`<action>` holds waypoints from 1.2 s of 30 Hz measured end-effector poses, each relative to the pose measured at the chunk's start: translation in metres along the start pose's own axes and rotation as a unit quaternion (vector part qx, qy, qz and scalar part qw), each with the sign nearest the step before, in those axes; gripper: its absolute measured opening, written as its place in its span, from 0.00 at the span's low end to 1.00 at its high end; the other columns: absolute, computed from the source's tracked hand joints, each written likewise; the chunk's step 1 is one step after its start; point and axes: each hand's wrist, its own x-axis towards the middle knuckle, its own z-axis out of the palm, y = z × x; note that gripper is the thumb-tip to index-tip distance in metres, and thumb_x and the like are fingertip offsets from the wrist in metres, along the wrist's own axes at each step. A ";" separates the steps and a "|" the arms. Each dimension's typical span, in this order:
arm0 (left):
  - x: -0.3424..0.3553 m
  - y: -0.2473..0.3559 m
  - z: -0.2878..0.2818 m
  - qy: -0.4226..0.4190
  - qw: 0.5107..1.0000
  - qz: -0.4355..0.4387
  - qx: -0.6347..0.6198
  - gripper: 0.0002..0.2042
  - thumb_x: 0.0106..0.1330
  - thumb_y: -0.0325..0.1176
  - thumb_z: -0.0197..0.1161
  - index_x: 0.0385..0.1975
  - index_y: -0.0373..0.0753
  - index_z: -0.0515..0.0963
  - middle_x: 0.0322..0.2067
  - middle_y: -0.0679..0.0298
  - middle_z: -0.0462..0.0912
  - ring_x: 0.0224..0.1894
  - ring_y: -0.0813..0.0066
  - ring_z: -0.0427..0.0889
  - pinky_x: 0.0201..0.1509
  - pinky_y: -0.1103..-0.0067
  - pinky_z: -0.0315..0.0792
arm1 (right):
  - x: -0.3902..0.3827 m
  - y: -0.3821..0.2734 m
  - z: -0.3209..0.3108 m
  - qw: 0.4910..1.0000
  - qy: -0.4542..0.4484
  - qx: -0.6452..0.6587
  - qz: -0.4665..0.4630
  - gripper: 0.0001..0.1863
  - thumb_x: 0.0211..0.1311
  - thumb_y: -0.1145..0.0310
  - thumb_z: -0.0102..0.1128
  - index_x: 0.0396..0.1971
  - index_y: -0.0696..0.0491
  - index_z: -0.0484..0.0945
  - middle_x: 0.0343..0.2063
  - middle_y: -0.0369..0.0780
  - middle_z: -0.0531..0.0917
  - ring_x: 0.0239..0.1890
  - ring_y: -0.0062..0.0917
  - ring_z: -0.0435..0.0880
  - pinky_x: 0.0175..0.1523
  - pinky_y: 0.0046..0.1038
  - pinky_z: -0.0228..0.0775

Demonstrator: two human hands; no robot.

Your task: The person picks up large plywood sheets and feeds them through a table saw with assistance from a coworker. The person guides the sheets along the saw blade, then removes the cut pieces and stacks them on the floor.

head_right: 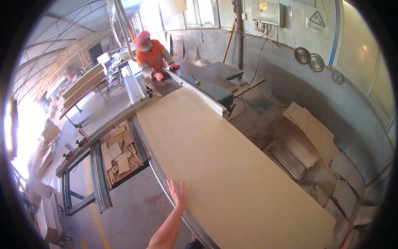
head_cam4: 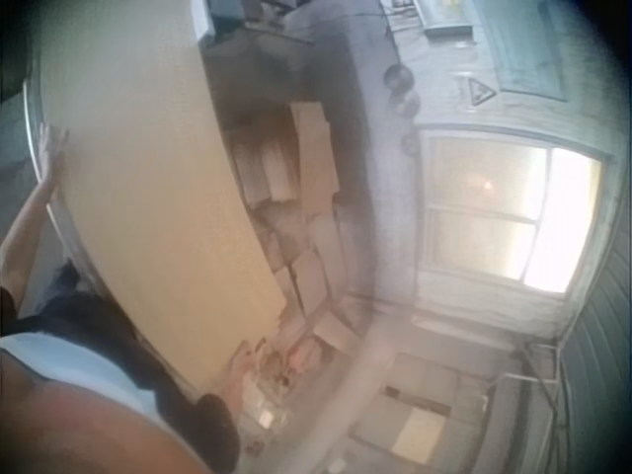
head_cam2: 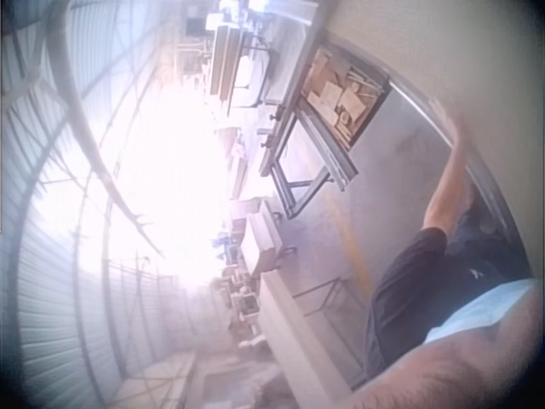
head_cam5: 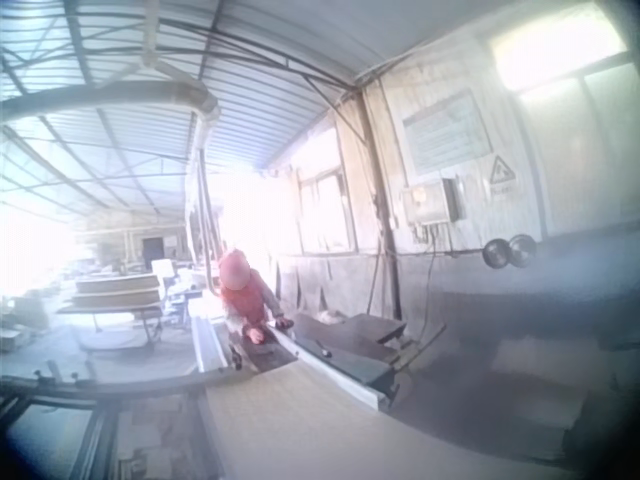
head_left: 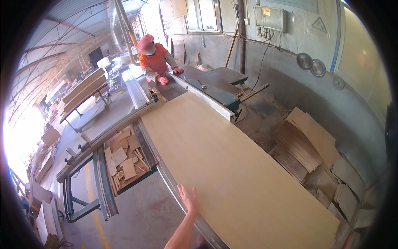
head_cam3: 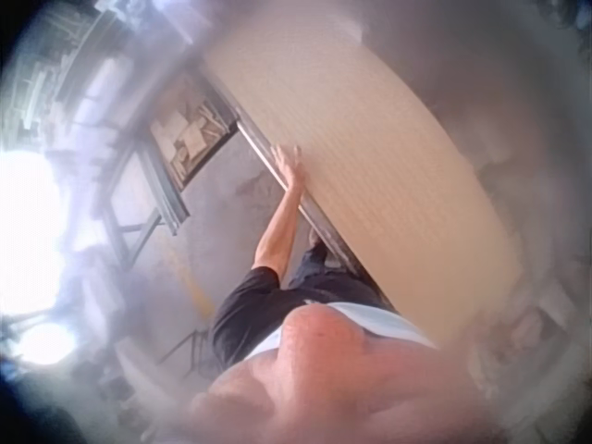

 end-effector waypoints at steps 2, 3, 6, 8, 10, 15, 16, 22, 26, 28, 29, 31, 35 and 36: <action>-0.001 -0.001 0.001 0.001 1.000 0.010 0.010 0.38 0.71 0.43 0.66 0.74 0.27 0.58 0.77 0.39 0.51 0.80 0.44 0.50 0.80 0.61 0.54 | -0.003 -0.014 -0.003 0.999 -0.013 0.031 0.019 0.34 0.70 0.56 0.59 0.70 0.59 0.69 0.69 0.56 0.71 0.72 0.52 0.65 0.77 0.48 0.54; -0.001 -0.001 0.001 0.004 1.000 0.017 0.005 0.37 0.71 0.43 0.66 0.74 0.29 0.59 0.77 0.39 0.51 0.80 0.43 0.50 0.79 0.60 0.55 | -0.002 -0.020 -0.004 0.998 -0.019 0.048 0.029 0.34 0.70 0.56 0.58 0.71 0.59 0.68 0.69 0.56 0.70 0.73 0.52 0.63 0.77 0.48 0.53; -0.002 -0.002 0.005 0.005 1.000 0.027 -0.013 0.36 0.71 0.42 0.66 0.73 0.31 0.61 0.77 0.38 0.51 0.79 0.42 0.52 0.77 0.59 0.59 | 0.012 -0.018 0.002 0.916 0.201 0.116 -0.326 0.36 0.71 0.56 0.58 0.73 0.60 0.65 0.72 0.56 0.67 0.75 0.51 0.61 0.78 0.47 0.52; -0.002 -0.007 0.002 0.008 0.999 0.027 -0.021 0.35 0.71 0.42 0.66 0.73 0.32 0.62 0.77 0.36 0.51 0.79 0.41 0.53 0.77 0.58 0.59 | -0.003 -0.026 -0.005 0.992 0.054 0.017 -0.116 0.36 0.71 0.56 0.58 0.73 0.60 0.65 0.73 0.56 0.65 0.75 0.51 0.60 0.78 0.46 0.52; -0.002 -0.014 0.003 0.020 0.998 0.042 -0.033 0.35 0.71 0.42 0.66 0.73 0.32 0.62 0.76 0.37 0.51 0.78 0.41 0.54 0.77 0.58 0.60 | -0.003 -0.031 -0.004 0.990 0.051 0.047 -0.123 0.36 0.72 0.55 0.57 0.73 0.60 0.64 0.73 0.56 0.64 0.75 0.52 0.60 0.78 0.46 0.51; -0.004 -0.026 0.003 0.033 0.996 0.063 -0.057 0.33 0.71 0.42 0.65 0.72 0.34 0.64 0.76 0.39 0.54 0.78 0.41 0.55 0.76 0.59 0.61 | -0.006 -0.046 -0.013 1.000 -0.017 0.011 -0.010 0.34 0.74 0.56 0.56 0.73 0.60 0.64 0.73 0.55 0.65 0.75 0.51 0.61 0.78 0.45 0.51; -0.004 -0.025 0.005 0.032 0.995 0.068 -0.061 0.33 0.71 0.42 0.65 0.72 0.34 0.64 0.76 0.39 0.54 0.78 0.41 0.55 0.75 0.59 0.61 | -0.009 -0.050 -0.017 0.999 -0.008 0.026 -0.028 0.34 0.74 0.56 0.56 0.73 0.60 0.64 0.73 0.55 0.66 0.74 0.50 0.63 0.77 0.44 0.54; -0.008 -0.017 0.011 0.031 0.997 0.064 -0.006 0.33 0.72 0.44 0.65 0.72 0.36 0.63 0.77 0.40 0.52 0.78 0.40 0.55 0.74 0.56 0.64 | -0.009 -0.050 -0.012 0.997 0.021 0.036 -0.067 0.33 0.73 0.56 0.59 0.71 0.57 0.67 0.70 0.53 0.69 0.72 0.49 0.66 0.74 0.44 0.58; -0.012 -0.014 0.010 0.029 0.996 0.072 0.040 0.35 0.71 0.46 0.65 0.73 0.35 0.62 0.77 0.39 0.51 0.76 0.37 0.56 0.74 0.56 0.64 | -0.015 -0.056 -0.006 0.996 0.020 0.040 -0.080 0.32 0.71 0.56 0.61 0.69 0.56 0.69 0.69 0.52 0.71 0.70 0.48 0.68 0.72 0.44 0.60; -0.011 -0.013 0.008 0.031 0.995 0.080 0.040 0.36 0.71 0.46 0.65 0.73 0.34 0.61 0.76 0.38 0.51 0.76 0.36 0.56 0.75 0.55 0.62 | -0.018 -0.062 -0.003 0.995 0.018 0.043 -0.092 0.32 0.71 0.56 0.61 0.69 0.55 0.69 0.68 0.51 0.72 0.69 0.48 0.69 0.71 0.44 0.62; -0.010 -0.015 0.006 0.031 0.995 0.084 0.042 0.36 0.71 0.46 0.65 0.73 0.33 0.61 0.76 0.38 0.52 0.76 0.35 0.56 0.75 0.55 0.61 | -0.021 -0.067 0.000 0.994 0.013 0.044 -0.101 0.31 0.70 0.56 0.62 0.68 0.55 0.70 0.68 0.51 0.72 0.69 0.48 0.70 0.71 0.44 0.62; -0.005 -0.016 0.004 0.029 0.997 0.073 0.025 0.36 0.71 0.46 0.65 0.73 0.33 0.62 0.76 0.38 0.52 0.77 0.36 0.55 0.77 0.54 0.58 | -0.028 -0.080 0.006 0.992 0.005 0.048 -0.121 0.31 0.70 0.56 0.63 0.67 0.54 0.71 0.67 0.50 0.73 0.68 0.47 0.71 0.70 0.44 0.64; 0.001 0.001 -0.007 0.019 0.988 0.078 0.128 0.36 0.70 0.48 0.66 0.72 0.33 0.64 0.75 0.39 0.56 0.78 0.39 0.53 0.79 0.53 0.52 | -0.053 -0.128 0.025 0.983 -0.011 0.053 -0.176 0.30 0.68 0.55 0.65 0.66 0.53 0.72 0.65 0.49 0.75 0.66 0.46 0.73 0.68 0.44 0.66; 0.005 -0.001 -0.011 0.013 0.986 0.089 0.142 0.37 0.69 0.48 0.67 0.71 0.33 0.64 0.75 0.39 0.57 0.78 0.39 0.53 0.78 0.52 0.52 | -0.062 -0.144 0.031 0.979 -0.018 0.056 -0.195 0.30 0.68 0.55 0.65 0.65 0.53 0.73 0.65 0.49 0.75 0.66 0.46 0.74 0.67 0.45 0.67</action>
